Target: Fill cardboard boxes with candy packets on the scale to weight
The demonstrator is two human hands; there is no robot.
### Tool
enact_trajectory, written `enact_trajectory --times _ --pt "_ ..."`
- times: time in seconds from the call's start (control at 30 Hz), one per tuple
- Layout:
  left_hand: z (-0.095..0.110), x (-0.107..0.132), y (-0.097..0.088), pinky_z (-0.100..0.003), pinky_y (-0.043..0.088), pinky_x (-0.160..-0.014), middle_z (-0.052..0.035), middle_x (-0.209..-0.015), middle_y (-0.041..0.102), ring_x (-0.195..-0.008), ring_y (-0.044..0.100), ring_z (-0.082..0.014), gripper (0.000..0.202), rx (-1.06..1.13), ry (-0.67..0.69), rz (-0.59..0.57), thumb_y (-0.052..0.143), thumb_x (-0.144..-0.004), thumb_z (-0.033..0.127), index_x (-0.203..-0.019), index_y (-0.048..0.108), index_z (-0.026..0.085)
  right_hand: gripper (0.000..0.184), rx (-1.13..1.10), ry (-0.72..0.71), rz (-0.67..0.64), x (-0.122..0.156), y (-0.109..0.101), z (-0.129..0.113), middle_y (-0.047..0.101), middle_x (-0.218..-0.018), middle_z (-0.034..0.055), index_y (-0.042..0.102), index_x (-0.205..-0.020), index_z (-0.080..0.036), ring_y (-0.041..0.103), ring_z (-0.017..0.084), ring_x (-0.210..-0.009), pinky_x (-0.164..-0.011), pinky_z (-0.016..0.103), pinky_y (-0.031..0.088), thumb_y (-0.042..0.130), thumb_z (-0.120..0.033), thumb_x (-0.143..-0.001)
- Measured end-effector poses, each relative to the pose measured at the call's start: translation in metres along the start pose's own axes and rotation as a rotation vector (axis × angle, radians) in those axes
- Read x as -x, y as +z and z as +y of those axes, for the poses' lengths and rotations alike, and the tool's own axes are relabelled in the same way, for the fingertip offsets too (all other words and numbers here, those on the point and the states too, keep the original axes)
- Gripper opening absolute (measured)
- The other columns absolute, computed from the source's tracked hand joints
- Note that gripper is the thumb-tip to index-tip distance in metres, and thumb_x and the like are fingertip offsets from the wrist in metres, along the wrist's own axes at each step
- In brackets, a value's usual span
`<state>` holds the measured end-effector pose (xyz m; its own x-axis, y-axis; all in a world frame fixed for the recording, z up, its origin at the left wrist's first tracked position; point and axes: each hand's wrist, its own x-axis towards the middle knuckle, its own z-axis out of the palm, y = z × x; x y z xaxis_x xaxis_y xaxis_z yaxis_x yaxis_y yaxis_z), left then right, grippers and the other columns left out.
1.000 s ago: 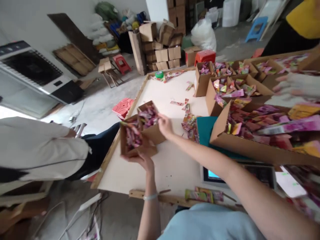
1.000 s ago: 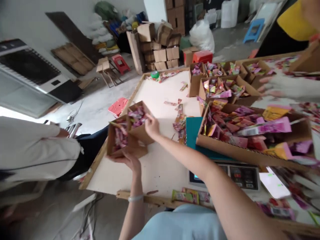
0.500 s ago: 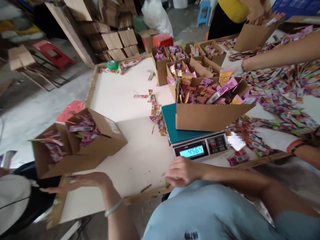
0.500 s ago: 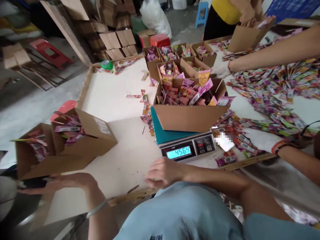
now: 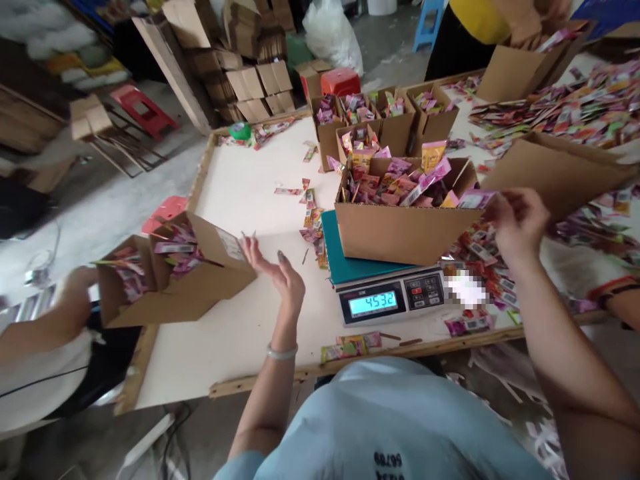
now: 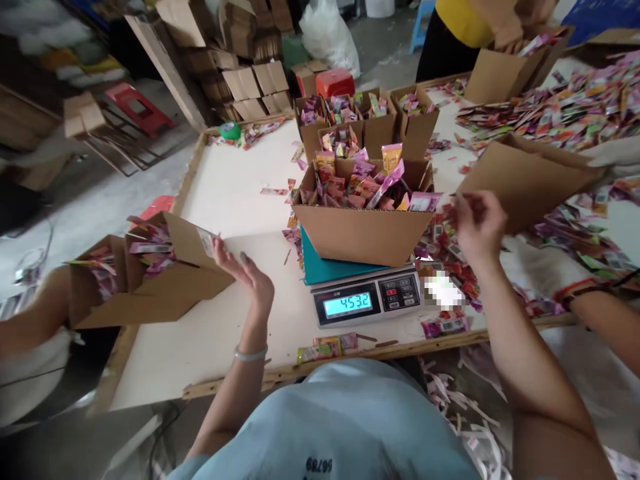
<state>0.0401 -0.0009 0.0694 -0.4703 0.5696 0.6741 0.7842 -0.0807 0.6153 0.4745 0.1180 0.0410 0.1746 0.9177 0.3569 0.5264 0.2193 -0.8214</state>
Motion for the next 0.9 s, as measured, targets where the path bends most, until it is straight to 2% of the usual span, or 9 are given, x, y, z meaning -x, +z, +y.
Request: enact_trajectory --times 0.1,0.23,0.4,0.5,0.53,0.6,0.7,0.8,0.9 --pt "0.013 0.005 0.006 -0.052 0.019 -0.134 -0.02 -0.173 0.023 -0.167 0.015 -0.0286 0.061 0.019 0.067 -0.052 0.035 -0.107 0.056 -0.158 0.029 0.024 0.03 0.027 0.03 -0.194 -0.009 0.016 0.01 0.07 -0.091 0.0161 0.063 -0.099 -0.026 0.069 0.033 -0.08 -0.07 0.045 0.055 0.063 -0.055 -0.09" --pt "0.011 0.013 -0.001 -0.052 0.018 -0.134 -0.0208 -0.174 0.021 -0.167 0.013 -0.0296 0.062 -0.001 0.036 -0.09 0.037 -0.106 0.056 -0.158 0.031 0.022 0.021 0.079 0.053 -0.333 0.008 0.027 0.028 0.073 -0.098 0.0155 0.062 -0.091 -0.023 0.071 0.034 -0.095 -0.085 0.048 0.059 0.063 -0.044 -0.085" --pt "0.007 0.015 -0.003 -0.051 0.019 -0.135 -0.0238 -0.173 0.02 -0.167 0.013 -0.0298 0.065 -0.006 -0.003 -0.102 0.036 -0.106 0.059 -0.157 0.032 0.019 0.029 -0.103 0.009 -0.031 0.008 0.012 -0.002 0.072 -0.104 0.015 0.065 -0.105 -0.023 0.073 0.028 -0.089 -0.079 0.041 0.061 0.058 -0.047 -0.092" --pt "0.022 0.004 0.004 -0.051 0.021 -0.134 -0.0179 -0.174 0.021 -0.168 0.014 -0.0286 0.06 0.026 0.07 -0.099 0.036 -0.107 0.058 -0.157 0.035 0.026 0.035 -0.254 -0.251 0.116 -0.024 -0.008 -0.056 0.071 -0.105 0.0153 0.066 -0.116 -0.023 0.072 0.026 -0.092 -0.079 0.039 0.061 0.067 -0.05 -0.093" --pt "0.032 -0.003 0.009 -0.052 0.022 -0.134 -0.0152 -0.175 0.021 -0.168 0.014 -0.0278 0.056 0.061 0.105 -0.102 0.035 -0.108 0.056 -0.157 0.037 0.029 0.038 -0.29 -0.356 0.06 -0.038 -0.013 -0.076 0.071 -0.106 0.0142 0.067 -0.12 -0.024 0.072 0.025 -0.092 -0.081 0.038 0.061 0.071 -0.05 -0.093" --pt "0.054 -0.021 0.021 -0.052 0.022 -0.134 -0.0105 -0.175 0.024 -0.168 0.015 -0.0263 0.05 0.144 0.163 -0.117 0.033 -0.109 0.053 -0.154 0.042 0.032 0.043 -0.242 -0.513 -0.239 -0.066 -0.013 -0.114 0.071 -0.111 0.0104 0.068 -0.127 -0.025 0.071 0.023 -0.096 -0.089 0.039 0.06 0.078 -0.05 -0.094" --pt "0.088 -0.05 0.047 -0.053 0.018 -0.135 -0.0082 -0.171 0.035 -0.167 0.018 -0.0266 0.049 0.211 0.212 -0.188 0.034 -0.109 0.055 -0.148 0.053 0.031 0.046 0.082 -0.607 -0.712 -0.096 0.013 -0.16 0.071 -0.11 0.0057 0.073 -0.125 -0.024 0.069 0.027 -0.1 -0.094 0.044 0.058 0.09 -0.045 -0.087" --pt "0.106 -0.064 0.073 -0.053 0.016 -0.136 -0.0099 -0.168 0.043 -0.165 0.024 -0.0291 0.053 0.29 0.238 -0.304 0.04 -0.107 0.06 -0.146 0.057 0.029 0.042 0.43 -0.714 -0.875 -0.099 0.052 -0.189 0.071 -0.101 0.0059 0.076 -0.117 -0.023 0.069 0.031 -0.094 -0.084 0.041 0.057 0.094 -0.028 -0.08" --pt "0.106 -0.061 0.083 -0.05 0.019 -0.136 -0.0087 -0.167 0.045 -0.164 0.028 -0.026 0.055 0.415 0.24 -0.376 0.035 -0.108 0.057 -0.154 0.048 0.03 0.034 0.666 -0.897 -0.913 -0.085 0.074 -0.205 0.072 -0.094 0.0077 0.074 -0.118 -0.022 0.069 0.03 -0.088 -0.073 0.035 0.051 0.079 -0.015 -0.085"
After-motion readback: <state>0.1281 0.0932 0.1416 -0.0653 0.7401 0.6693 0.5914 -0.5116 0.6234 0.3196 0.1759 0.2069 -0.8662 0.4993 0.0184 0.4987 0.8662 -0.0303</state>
